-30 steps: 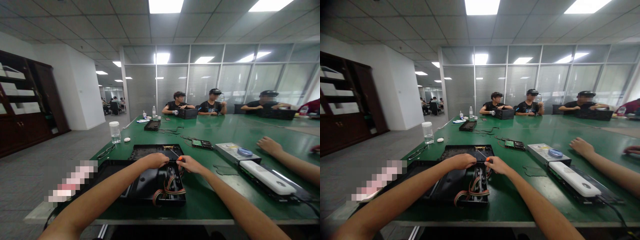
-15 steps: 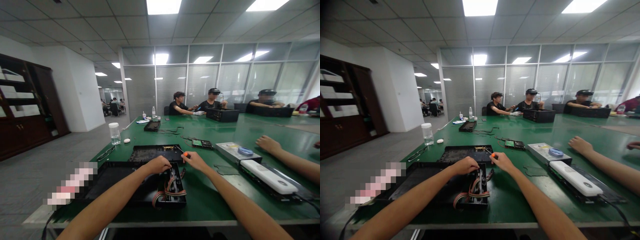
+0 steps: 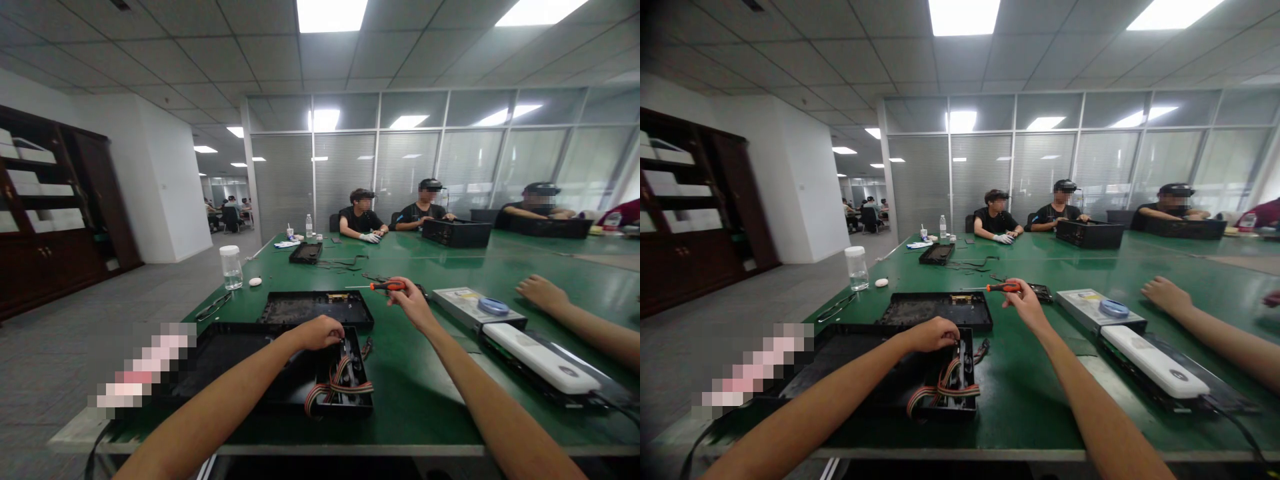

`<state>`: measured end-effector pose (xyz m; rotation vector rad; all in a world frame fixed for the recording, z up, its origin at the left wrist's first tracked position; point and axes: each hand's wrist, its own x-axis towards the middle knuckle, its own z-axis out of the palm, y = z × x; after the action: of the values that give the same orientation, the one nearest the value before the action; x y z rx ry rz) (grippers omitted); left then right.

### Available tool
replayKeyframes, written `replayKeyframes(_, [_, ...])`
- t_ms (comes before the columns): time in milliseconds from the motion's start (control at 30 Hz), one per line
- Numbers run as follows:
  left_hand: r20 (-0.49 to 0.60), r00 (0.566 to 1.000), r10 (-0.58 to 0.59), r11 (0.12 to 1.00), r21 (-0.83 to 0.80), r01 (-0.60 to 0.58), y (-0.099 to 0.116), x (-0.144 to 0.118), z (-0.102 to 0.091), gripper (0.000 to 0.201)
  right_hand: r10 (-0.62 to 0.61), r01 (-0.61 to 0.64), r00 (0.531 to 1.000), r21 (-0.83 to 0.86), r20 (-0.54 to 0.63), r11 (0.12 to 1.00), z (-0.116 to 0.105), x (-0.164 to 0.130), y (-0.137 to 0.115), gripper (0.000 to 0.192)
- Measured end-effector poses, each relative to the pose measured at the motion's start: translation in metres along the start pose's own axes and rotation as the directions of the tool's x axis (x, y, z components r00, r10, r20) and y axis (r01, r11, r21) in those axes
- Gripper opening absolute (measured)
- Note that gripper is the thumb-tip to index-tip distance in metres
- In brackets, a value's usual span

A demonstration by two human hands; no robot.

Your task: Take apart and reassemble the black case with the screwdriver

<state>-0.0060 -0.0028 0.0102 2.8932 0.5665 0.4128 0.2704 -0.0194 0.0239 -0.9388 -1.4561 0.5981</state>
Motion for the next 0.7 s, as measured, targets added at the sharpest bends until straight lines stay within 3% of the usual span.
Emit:
replayKeyframes(167, [0.0,1.0,-0.017,0.999,-0.047,0.017,-0.001,0.0,0.001,0.013,0.041,-0.052,0.992,0.097,0.116,0.994,0.02,-0.011,0.001,0.019])
replayKeyframes(333, [-0.005,0.999,-0.047,0.996,-0.073,0.047,-0.003,0.001,0.002,0.013,0.022,-0.033,0.996,0.139,0.082,0.99,0.033,-0.018,-0.002,0.015])
replayKeyframes(533, [0.003,0.996,-0.087,0.99,-0.112,0.086,-0.001,0.001,0.001,0.012,0.005,-0.008,1.0,0.095,0.022,0.995,0.027,-0.018,0.002,0.014])
replayKeyframes(700, [0.006,0.995,-0.098,0.988,-0.119,0.098,0.001,0.001,0.001,0.013,-0.022,0.027,0.997,-0.071,0.069,0.997,0.029,-0.021,0.001,0.016])
